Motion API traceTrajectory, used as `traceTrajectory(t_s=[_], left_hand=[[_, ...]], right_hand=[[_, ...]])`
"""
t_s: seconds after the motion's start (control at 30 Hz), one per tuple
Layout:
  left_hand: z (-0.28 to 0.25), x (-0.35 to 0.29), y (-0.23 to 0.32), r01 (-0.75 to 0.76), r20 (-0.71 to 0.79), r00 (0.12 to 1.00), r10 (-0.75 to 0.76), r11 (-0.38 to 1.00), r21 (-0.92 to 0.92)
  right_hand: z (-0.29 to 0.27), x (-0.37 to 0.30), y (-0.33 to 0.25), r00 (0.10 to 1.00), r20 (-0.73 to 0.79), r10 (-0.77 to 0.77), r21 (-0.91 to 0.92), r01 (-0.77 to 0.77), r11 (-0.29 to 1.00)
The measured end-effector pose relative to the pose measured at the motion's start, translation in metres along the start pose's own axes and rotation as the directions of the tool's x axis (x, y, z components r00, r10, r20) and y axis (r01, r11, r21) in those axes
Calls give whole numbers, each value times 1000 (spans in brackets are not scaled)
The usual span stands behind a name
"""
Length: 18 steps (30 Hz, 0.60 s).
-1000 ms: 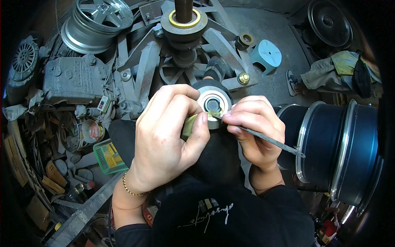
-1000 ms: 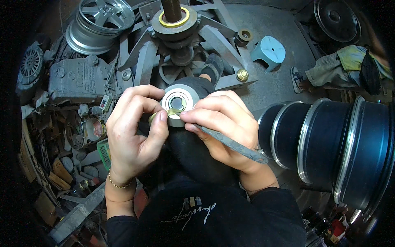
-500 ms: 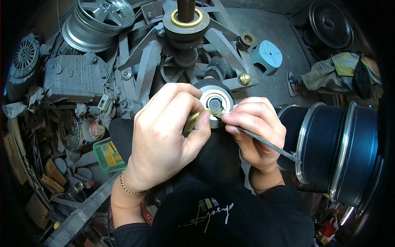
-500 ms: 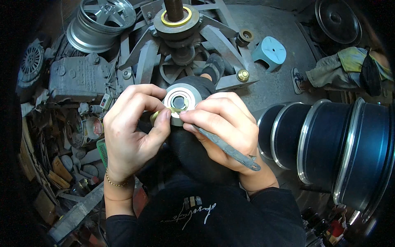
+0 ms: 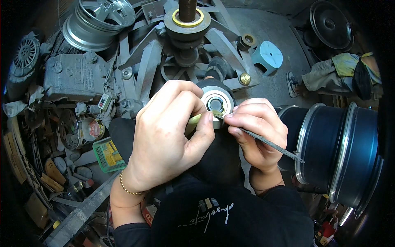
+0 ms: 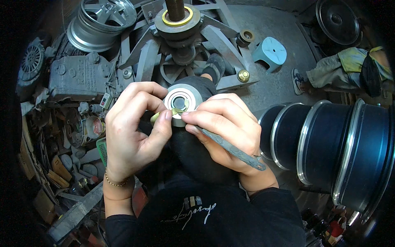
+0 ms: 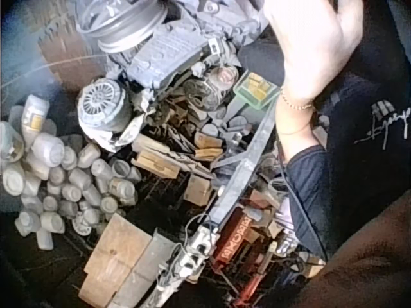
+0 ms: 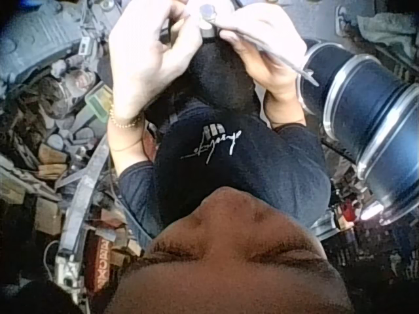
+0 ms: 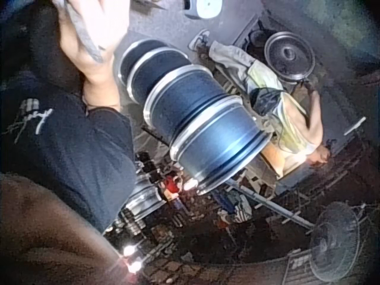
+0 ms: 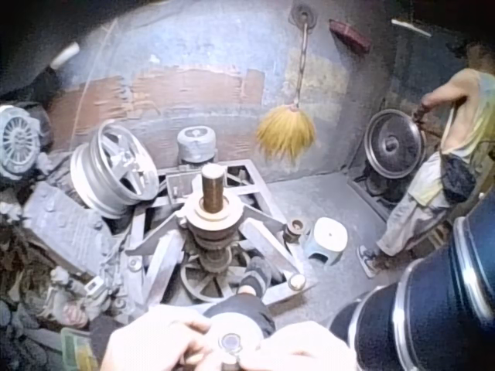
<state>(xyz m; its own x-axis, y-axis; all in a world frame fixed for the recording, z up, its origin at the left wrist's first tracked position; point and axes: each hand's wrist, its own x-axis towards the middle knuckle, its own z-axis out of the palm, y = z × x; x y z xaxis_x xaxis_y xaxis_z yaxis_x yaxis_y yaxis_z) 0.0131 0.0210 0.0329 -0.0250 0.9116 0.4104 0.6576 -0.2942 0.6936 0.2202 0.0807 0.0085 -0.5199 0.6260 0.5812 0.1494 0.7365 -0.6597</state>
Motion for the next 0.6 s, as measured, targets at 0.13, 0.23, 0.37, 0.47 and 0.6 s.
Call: traceTrajectory(t_s=[0.13, 0.23, 0.37, 0.47, 0.6], left_hand=[[0, -1, -2, 4, 6, 1000, -4, 1000, -5], [0, -1, -1, 30, 16, 999, -30, 999, -12], [1, 0, -2, 12, 1, 1000, -12, 1000, -2], [1, 0, -2, 12, 4, 1000, -12, 1000, 5], [-1, -1, -2, 31, 17, 999, -31, 999, -10]], right_hand=[[2, 0, 0, 1000, -9, -7, -32, 7, 999], [3, 0, -2, 1000, -18, -15, -69, 14, 998], [4, -1, -2, 999, -21, -28, -102, 26, 994], [5, -2, -1, 999, -20, -38, -102, 36, 994], [1, 1, -1, 1000, 4, -9, -40, 9, 999]])
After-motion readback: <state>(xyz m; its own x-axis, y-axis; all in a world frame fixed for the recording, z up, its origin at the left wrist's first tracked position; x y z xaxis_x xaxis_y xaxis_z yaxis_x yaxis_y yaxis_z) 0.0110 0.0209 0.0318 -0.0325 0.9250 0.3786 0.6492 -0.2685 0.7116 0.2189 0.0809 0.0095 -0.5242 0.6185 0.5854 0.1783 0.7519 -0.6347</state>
